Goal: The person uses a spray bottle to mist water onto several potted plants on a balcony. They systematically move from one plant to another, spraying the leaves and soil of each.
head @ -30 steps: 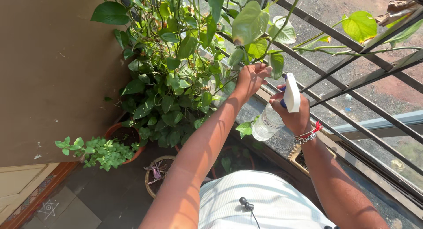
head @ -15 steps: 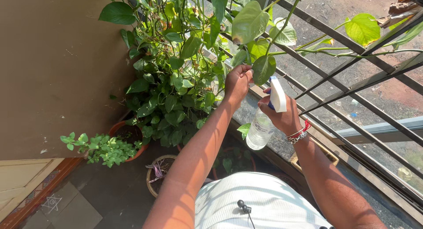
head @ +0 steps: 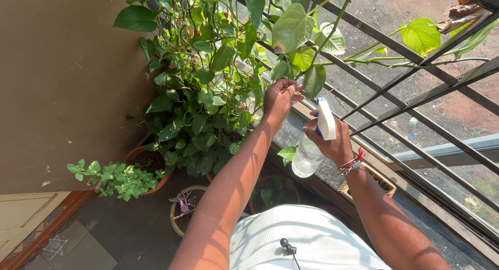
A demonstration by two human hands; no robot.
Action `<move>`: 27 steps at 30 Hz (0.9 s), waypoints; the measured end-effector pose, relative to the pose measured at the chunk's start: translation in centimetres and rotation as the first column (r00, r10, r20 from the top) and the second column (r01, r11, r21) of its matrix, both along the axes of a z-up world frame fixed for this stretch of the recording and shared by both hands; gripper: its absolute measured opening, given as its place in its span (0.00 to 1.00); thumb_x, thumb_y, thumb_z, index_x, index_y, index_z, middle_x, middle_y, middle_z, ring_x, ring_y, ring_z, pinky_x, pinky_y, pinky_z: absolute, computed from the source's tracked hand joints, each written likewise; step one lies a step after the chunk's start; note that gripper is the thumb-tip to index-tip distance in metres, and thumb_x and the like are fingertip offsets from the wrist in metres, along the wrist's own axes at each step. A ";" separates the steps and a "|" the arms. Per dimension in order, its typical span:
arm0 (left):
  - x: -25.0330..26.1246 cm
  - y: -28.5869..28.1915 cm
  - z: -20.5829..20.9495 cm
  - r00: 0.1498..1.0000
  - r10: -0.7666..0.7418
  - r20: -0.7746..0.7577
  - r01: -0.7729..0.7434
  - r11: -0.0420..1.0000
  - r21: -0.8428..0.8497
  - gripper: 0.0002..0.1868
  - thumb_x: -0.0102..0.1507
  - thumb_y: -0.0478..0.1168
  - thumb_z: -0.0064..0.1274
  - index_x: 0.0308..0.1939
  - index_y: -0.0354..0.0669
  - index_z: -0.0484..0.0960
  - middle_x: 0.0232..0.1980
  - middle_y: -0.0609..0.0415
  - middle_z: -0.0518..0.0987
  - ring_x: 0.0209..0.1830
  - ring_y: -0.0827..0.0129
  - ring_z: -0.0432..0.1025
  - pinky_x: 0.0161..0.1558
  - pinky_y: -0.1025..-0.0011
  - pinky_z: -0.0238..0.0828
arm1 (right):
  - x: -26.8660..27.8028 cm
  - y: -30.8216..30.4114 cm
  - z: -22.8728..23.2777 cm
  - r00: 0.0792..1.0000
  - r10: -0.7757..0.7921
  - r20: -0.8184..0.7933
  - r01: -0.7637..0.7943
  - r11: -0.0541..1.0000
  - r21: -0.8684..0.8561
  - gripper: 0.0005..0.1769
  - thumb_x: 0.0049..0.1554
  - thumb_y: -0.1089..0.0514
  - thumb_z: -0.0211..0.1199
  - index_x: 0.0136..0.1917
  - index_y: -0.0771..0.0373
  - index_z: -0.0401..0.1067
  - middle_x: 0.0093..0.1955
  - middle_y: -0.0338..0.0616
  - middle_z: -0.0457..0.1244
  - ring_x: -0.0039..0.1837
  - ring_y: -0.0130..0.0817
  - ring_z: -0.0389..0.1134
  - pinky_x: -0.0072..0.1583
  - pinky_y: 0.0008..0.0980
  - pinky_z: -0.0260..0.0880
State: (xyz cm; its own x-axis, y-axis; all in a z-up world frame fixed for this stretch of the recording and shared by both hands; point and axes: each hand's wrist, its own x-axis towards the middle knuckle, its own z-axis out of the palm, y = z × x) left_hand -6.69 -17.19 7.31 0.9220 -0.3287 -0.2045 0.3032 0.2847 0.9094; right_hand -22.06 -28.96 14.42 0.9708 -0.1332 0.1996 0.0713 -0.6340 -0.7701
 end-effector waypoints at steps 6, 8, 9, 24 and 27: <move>-0.6 4.0 -1.6 0.998 0.062 0.006 -0.062 0.994 0.087 0.10 0.69 0.42 0.48 0.48 0.43 0.81 0.45 0.56 0.87 0.35 0.75 0.79 0.35 0.74 0.68 | -0.3 0.6 -0.1 0.999 0.012 -0.036 -0.012 1.000 -0.002 0.25 0.51 0.56 0.72 0.60 0.65 0.70 0.43 0.42 0.73 0.44 0.30 0.75 0.46 0.31 0.75; -1.0 6.1 -3.0 0.992 0.123 0.004 -0.122 0.987 0.100 0.10 0.69 0.44 0.49 0.47 0.43 0.81 0.44 0.55 0.87 0.34 0.74 0.79 0.36 0.74 0.71 | -0.4 1.0 -0.2 0.998 0.025 -0.062 -0.022 0.999 0.047 0.25 0.52 0.56 0.72 0.60 0.65 0.69 0.43 0.42 0.73 0.43 0.29 0.75 0.45 0.31 0.74; -1.1 7.3 -3.7 0.991 0.133 -0.009 -0.131 0.985 0.117 0.12 0.70 0.45 0.48 0.45 0.43 0.82 0.44 0.55 0.87 0.35 0.74 0.79 0.36 0.74 0.69 | -0.3 1.3 -0.2 0.997 0.033 -0.074 -0.028 0.997 0.072 0.25 0.53 0.56 0.72 0.60 0.65 0.69 0.44 0.42 0.73 0.43 0.29 0.74 0.45 0.31 0.74; -5.3 24.8 -17.1 0.888 0.379 -0.261 -0.294 0.903 0.312 0.15 0.68 0.46 0.45 0.51 0.43 0.81 0.49 0.55 0.87 0.38 0.70 0.80 0.37 0.70 0.67 | 0.8 6.3 -8.9 0.967 0.174 -0.187 -0.158 0.983 0.095 0.25 0.51 0.55 0.71 0.61 0.61 0.71 0.45 0.36 0.73 0.44 0.31 0.74 0.48 0.31 0.74; -6.6 25.0 -21.0 0.888 0.358 -0.288 -0.257 0.907 0.335 0.17 0.67 0.44 0.46 0.54 0.41 0.81 0.49 0.53 0.86 0.37 0.69 0.79 0.38 0.68 0.68 | 1.2 7.7 -11.7 0.961 0.223 -0.167 -0.226 0.974 -0.002 0.23 0.53 0.55 0.72 0.60 0.59 0.73 0.48 0.38 0.72 0.46 0.33 0.75 0.50 0.33 0.75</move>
State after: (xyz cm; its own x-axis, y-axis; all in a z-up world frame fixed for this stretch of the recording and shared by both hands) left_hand -13.32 7.85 -13.66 0.8255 0.0777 -0.5591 0.5427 0.1630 0.8240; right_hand -20.88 -21.26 2.71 0.9949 0.0945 0.0352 0.0873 -0.6322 -0.7699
